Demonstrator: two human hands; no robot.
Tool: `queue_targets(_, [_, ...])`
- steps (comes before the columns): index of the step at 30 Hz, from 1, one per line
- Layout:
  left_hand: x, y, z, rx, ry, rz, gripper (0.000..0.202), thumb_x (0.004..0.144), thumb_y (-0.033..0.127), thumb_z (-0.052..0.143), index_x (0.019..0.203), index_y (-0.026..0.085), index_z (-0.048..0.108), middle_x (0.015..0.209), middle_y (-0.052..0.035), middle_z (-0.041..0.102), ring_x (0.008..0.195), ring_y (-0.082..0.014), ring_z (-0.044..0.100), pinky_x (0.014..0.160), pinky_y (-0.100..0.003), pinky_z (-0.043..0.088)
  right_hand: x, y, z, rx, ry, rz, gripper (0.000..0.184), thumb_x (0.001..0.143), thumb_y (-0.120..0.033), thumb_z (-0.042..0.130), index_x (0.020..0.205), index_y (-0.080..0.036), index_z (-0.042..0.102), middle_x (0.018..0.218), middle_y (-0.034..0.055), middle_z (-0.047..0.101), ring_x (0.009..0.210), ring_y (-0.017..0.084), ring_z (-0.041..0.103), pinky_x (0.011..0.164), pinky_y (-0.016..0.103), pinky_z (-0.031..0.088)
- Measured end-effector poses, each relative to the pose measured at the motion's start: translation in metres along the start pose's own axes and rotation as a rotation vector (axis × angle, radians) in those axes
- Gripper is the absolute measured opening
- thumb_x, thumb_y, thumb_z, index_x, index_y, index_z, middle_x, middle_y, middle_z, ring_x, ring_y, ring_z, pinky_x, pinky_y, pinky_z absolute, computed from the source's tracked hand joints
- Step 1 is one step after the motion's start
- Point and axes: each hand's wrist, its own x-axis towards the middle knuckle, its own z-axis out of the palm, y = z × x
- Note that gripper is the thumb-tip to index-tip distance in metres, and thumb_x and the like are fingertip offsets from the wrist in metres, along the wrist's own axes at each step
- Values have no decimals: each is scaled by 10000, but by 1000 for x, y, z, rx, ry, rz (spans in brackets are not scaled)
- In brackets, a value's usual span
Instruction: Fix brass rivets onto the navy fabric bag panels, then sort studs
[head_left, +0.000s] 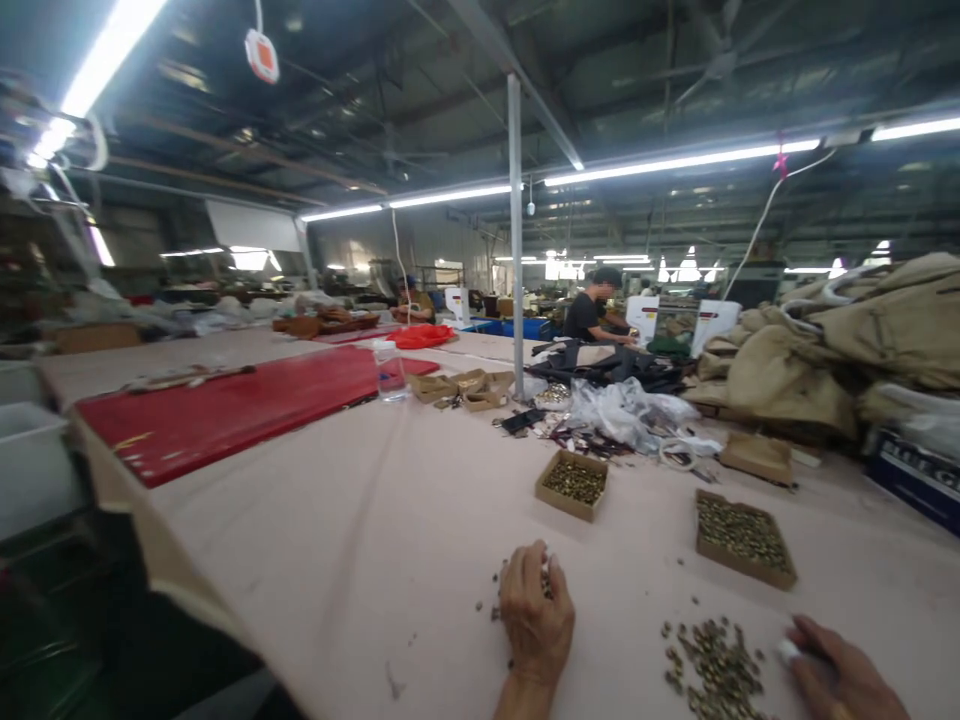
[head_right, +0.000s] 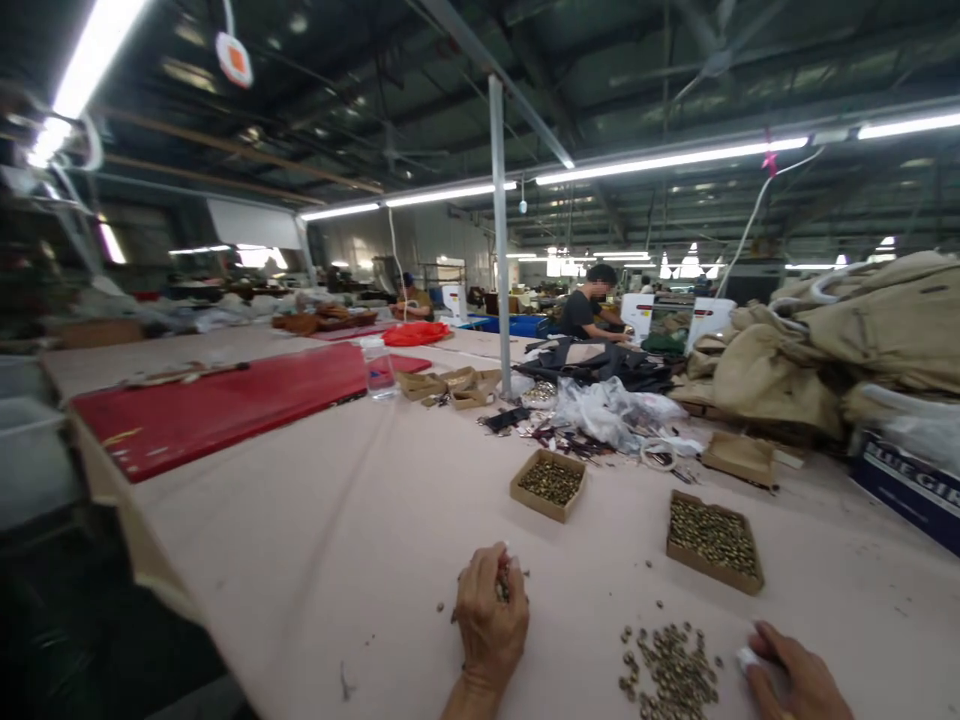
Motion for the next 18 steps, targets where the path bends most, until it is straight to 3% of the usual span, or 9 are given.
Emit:
queue_targets(7, [7, -5, 7, 14, 34, 50, 149, 928, 185, 573, 1074, 179, 597, 865, -55, 627, 797, -208, 599, 770, -351, 463, 2, 15, 12, 2, -50, -21, 571, 767, -540, 579, 1209, -180, 618, 1119, 124, 733, 1111, 313, 659, 1030, 445, 501])
queue_targets(18, [5, -5, 5, 8, 30, 33, 150, 928, 182, 569, 1076, 179, 598, 852, -51, 617, 779, -205, 589, 762, -348, 458, -1, 19, 12, 10, -50, -18, 566, 755, -541, 610, 1193, -182, 624, 1111, 124, 737, 1116, 329, 659, 1031, 452, 502])
